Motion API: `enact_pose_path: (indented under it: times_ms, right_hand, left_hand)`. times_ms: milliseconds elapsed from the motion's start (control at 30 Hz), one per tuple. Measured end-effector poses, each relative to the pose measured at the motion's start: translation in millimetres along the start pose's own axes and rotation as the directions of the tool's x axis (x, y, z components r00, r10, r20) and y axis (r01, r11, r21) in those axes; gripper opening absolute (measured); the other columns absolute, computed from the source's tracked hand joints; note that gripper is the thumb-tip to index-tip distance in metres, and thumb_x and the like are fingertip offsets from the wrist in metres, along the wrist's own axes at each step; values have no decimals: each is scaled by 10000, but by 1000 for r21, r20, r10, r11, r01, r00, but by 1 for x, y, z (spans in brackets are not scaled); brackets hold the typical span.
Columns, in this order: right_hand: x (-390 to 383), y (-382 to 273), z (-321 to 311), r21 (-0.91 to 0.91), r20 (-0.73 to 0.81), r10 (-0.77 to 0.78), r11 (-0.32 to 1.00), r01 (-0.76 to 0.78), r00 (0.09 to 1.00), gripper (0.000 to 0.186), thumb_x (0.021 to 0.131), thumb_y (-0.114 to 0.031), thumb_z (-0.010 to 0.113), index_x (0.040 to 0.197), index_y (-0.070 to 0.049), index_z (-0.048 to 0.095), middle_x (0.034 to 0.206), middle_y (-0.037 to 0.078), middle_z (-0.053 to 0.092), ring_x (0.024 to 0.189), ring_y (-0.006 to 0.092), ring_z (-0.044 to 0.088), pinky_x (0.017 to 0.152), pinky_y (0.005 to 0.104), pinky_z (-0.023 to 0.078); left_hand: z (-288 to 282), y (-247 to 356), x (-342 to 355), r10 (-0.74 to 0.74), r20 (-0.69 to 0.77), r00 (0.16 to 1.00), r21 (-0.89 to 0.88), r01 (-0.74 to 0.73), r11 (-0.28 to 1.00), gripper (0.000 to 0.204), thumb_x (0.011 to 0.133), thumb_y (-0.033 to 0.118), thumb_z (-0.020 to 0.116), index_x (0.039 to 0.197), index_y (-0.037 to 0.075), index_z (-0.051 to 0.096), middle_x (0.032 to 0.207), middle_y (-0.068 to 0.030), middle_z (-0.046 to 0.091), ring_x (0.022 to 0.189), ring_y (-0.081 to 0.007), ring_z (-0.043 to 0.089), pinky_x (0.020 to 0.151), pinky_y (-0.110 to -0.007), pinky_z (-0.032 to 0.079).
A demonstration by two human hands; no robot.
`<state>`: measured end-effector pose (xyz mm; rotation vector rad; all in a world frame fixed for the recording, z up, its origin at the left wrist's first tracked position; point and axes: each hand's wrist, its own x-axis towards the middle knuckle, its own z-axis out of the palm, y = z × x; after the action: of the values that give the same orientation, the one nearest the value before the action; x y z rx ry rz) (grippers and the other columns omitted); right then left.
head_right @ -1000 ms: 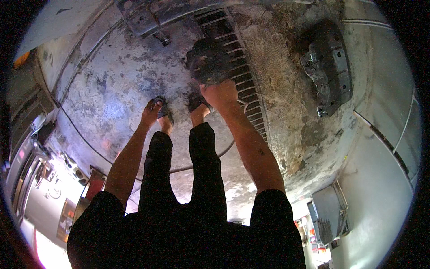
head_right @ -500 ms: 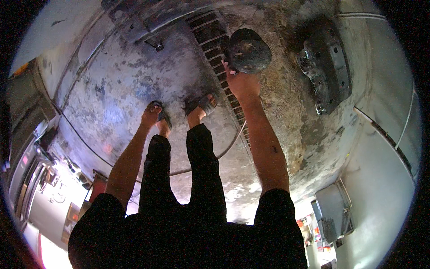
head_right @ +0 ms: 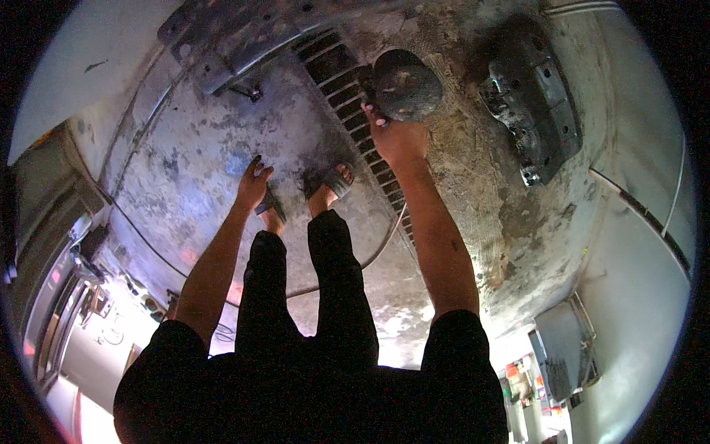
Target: The person pours black paint from a bucket into a spray gun cup, then walks to a metal part on the floor and spray paints it. They repeatedly adjust the spray gun and continue applying paint to the part.
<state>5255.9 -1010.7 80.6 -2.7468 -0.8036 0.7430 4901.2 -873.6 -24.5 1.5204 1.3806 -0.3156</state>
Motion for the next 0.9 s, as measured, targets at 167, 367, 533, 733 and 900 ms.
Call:
enact_pose_path:
  times_ms: [167, 367, 533, 733, 900]
  right_hand:
    - [-16, -2, 5, 31, -150, -268, 961, 275, 952, 344, 861, -393, 715, 1002, -79, 715, 999, 163, 704, 853, 419, 656, 754, 479, 541]
    - [-34, 6, 33, 0, 44, -372, 928, 372, 927, 330, 871, -403, 656, 953, -92, 733, 932, 140, 722, 847, 380, 693, 776, 475, 570]
    - [-37, 8, 57, -17, -43, -514, 858, 514, 857, 383, 898, -428, 609, 804, -84, 749, 794, 133, 723, 821, 352, 716, 793, 475, 577]
    - [-33, 4, 38, -41, 170, -348, 932, 359, 922, 331, 885, -400, 627, 923, -90, 736, 894, 145, 710, 862, 369, 692, 813, 487, 560]
    - [-31, -1, 10, -25, 241, -264, 960, 278, 934, 382, 900, -365, 620, 1140, -76, 690, 1163, 172, 677, 1067, 387, 630, 962, 496, 491]
  left_hand:
    - [4, 21, 4, 150, 38, 988, 68, -152, 986, 688, 886, 377, 675, 1458, 65, 456, 1368, -226, 568, 1132, -317, 636, 938, -398, 497]
    - [14, 15, 2, 66, 4, 998, 110, -66, 992, 684, 874, 389, 678, 1434, 52, 479, 1335, -240, 583, 1147, -375, 623, 959, -419, 492]
    - [20, -14, -5, -31, 41, 999, 26, 30, 999, 665, 861, 395, 680, 1395, 36, 514, 1277, -239, 618, 1170, -393, 605, 962, -428, 490]
    - [17, -51, -3, 73, 55, 996, 15, -74, 997, 663, 858, 410, 689, 1380, 35, 528, 1209, -235, 644, 1128, -386, 629, 939, -412, 501]
    - [17, -45, 5, 148, 73, 986, 211, -160, 964, 630, 869, 406, 678, 1359, 33, 545, 1207, -218, 654, 1139, -375, 626, 949, -422, 497]
